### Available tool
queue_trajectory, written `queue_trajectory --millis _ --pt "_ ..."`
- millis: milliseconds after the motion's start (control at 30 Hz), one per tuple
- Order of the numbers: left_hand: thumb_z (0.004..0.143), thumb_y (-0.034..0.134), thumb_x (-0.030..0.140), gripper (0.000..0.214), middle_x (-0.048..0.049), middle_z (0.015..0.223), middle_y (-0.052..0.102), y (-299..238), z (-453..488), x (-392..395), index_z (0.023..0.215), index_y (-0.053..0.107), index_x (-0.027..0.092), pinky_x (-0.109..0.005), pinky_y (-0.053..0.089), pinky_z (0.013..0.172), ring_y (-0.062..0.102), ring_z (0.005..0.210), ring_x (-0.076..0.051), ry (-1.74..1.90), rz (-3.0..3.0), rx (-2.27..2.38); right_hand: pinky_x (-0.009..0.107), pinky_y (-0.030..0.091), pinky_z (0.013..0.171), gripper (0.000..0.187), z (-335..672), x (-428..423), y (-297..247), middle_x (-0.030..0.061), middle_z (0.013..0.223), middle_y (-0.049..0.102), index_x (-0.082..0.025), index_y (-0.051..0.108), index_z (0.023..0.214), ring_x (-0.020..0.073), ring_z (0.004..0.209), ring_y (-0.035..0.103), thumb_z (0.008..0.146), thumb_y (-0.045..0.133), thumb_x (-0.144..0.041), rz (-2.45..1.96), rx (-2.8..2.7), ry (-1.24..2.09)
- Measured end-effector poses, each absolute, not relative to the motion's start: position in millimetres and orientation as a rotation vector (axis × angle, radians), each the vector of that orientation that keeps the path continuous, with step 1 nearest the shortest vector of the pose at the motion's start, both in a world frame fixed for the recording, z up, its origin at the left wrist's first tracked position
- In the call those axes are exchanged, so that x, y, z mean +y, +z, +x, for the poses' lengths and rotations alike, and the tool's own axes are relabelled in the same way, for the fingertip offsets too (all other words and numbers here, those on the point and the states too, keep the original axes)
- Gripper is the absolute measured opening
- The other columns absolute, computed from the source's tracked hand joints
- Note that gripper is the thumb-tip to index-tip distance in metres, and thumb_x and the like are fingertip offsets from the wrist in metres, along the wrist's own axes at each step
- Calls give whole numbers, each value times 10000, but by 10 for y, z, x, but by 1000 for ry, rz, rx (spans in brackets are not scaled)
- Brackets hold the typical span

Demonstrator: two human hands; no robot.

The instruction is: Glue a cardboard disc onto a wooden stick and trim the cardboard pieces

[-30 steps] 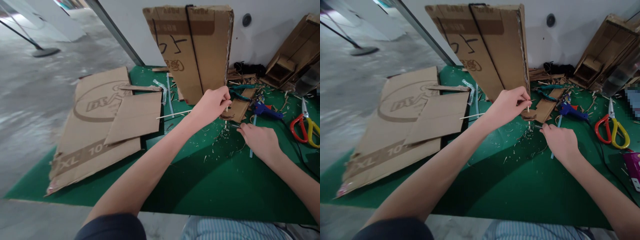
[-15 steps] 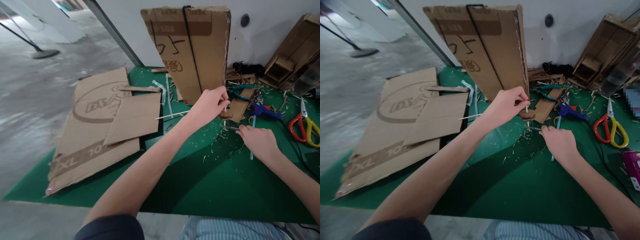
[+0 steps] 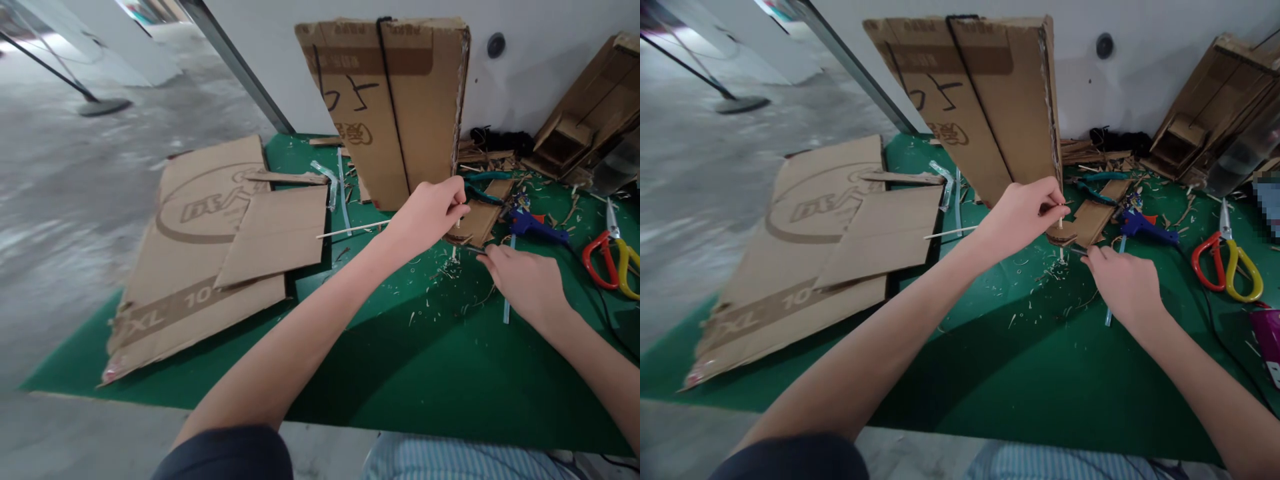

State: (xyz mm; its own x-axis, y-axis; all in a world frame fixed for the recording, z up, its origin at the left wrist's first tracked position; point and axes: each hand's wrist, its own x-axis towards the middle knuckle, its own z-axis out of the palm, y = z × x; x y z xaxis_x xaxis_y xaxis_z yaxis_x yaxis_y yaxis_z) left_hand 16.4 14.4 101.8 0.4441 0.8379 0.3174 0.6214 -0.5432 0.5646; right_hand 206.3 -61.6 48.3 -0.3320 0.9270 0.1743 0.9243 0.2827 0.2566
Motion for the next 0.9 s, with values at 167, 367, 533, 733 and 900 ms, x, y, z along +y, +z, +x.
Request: queue_trajectory --millis 167,367,533,733,900 --pt "867 561 201 14 -13 753 667 999 159 163 860 571 195 -277 409 638 630 726 -153 813 2340 1241 273 120 473 408 2071 -569 467 41 711 671 -195 618 968 129 497 548 1004 276 -415 1776 2501 451" --pt "866 559 219 42 -12 745 667 976 137 193 868 584 185 -270 406 635 615 699 -140 829 2321 1237 274 111 478 437 2071 -636 467 36 668 651 -186 618 894 117 481 528 1011 253 -397 1737 2491 470" --pt "864 554 212 42 -15 758 666 962 130 198 875 589 192 -266 413 637 620 714 -141 840 2332 1219 275 110 476 446 2078 -587 452 38 698 656 -183 616 899 114 487 514 1009 251 -414 1810 2519 540" --pt "865 547 225 55 -19 782 669 945 114 205 872 590 191 -263 429 646 628 736 -140 860 2327 1201 283 102 464 397 2099 -666 397 11 663 644 -193 623 921 105 423 474 1007 282 -377 1718 2534 455" --pt "864 557 226 44 -10 764 665 941 121 217 841 578 195 -256 419 627 622 716 -135 859 2333 1209 277 106 473 449 2096 -628 400 18 639 631 -183 609 808 98 446 462 1010 271 -398 1807 2580 585"
